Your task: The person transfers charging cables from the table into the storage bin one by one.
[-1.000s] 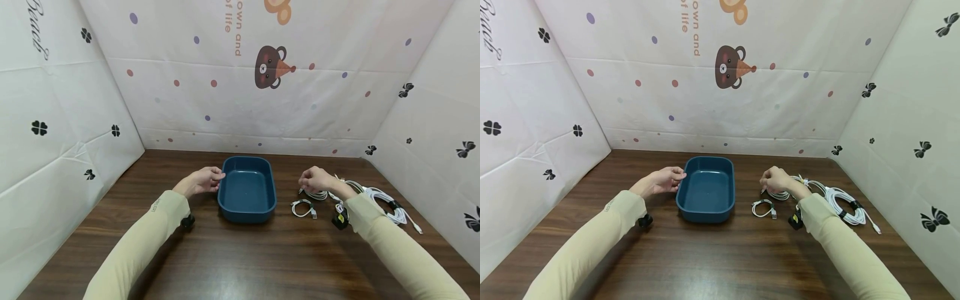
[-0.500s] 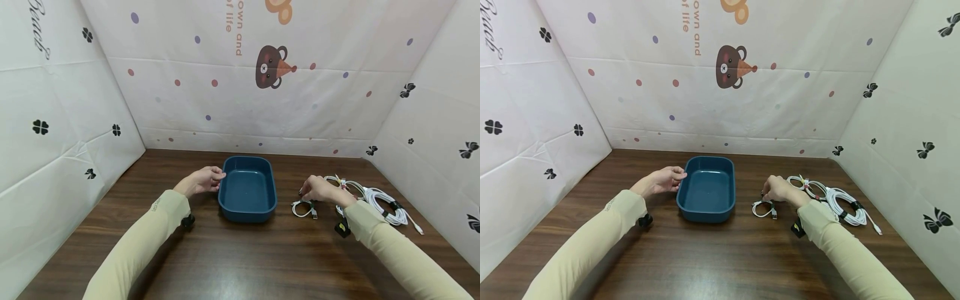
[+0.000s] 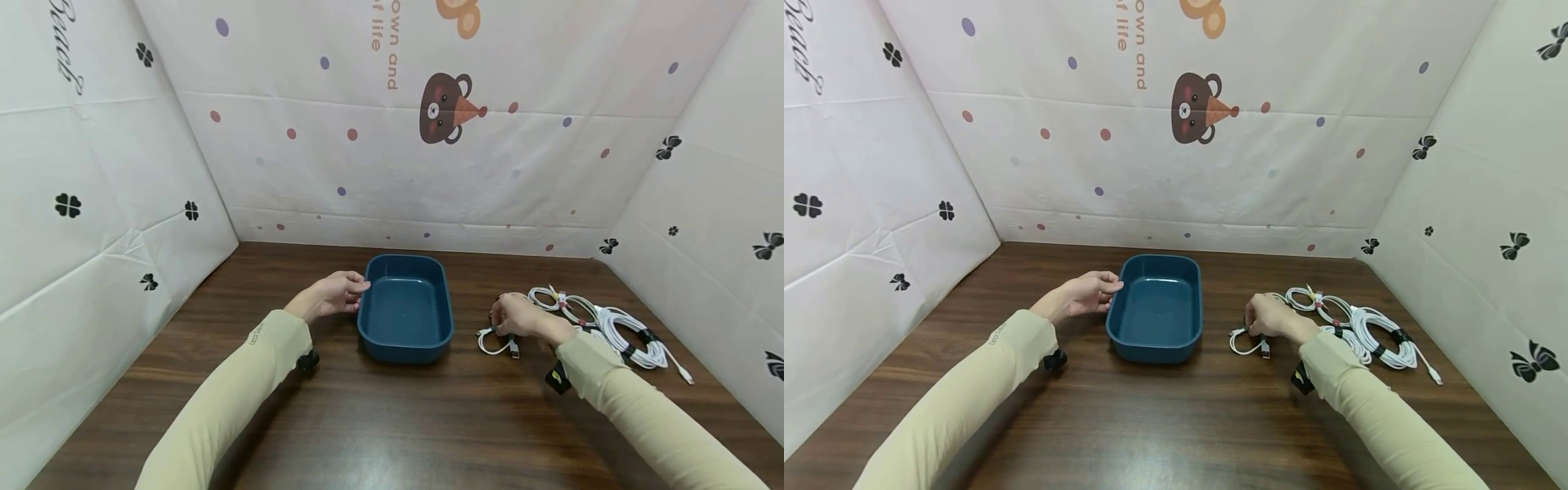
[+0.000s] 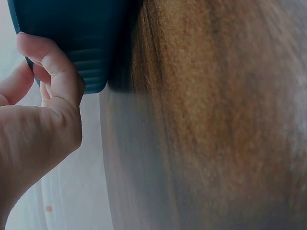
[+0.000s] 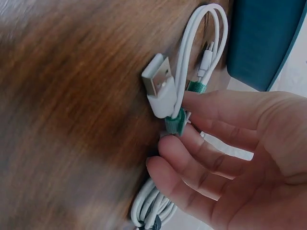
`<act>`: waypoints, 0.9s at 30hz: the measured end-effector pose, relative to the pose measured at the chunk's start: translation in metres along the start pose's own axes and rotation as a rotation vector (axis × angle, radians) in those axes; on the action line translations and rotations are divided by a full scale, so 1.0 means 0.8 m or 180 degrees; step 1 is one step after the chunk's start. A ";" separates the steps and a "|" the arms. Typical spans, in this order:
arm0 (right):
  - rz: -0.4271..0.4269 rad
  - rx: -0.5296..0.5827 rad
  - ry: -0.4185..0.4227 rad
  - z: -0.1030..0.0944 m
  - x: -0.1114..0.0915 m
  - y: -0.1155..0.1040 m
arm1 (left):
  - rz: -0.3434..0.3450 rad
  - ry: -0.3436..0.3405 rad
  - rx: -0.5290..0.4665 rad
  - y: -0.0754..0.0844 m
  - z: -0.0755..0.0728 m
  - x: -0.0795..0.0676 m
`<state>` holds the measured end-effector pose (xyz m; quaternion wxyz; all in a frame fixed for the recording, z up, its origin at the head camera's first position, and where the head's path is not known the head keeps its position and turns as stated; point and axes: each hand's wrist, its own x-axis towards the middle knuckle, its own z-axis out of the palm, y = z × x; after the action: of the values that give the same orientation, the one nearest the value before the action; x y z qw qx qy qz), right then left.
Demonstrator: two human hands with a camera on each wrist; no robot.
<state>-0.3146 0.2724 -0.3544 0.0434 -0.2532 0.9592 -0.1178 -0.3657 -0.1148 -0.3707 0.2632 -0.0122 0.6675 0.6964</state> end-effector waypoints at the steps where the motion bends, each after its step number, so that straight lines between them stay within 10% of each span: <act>1: -0.0014 0.0001 -0.0007 -0.001 0.000 0.000 | -0.0002 -0.0002 -0.0002 0.000 0.000 0.000; 27: 0.0288 0.1940 -0.0647 -0.031 -0.003 0.024 | -0.0011 0.0007 0.0091 0.001 0.000 -0.001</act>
<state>-0.3254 0.2947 -0.3349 0.2179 -0.1961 0.8808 -0.3717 -0.3657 -0.1152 -0.3697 0.2639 -0.0104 0.6777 0.6863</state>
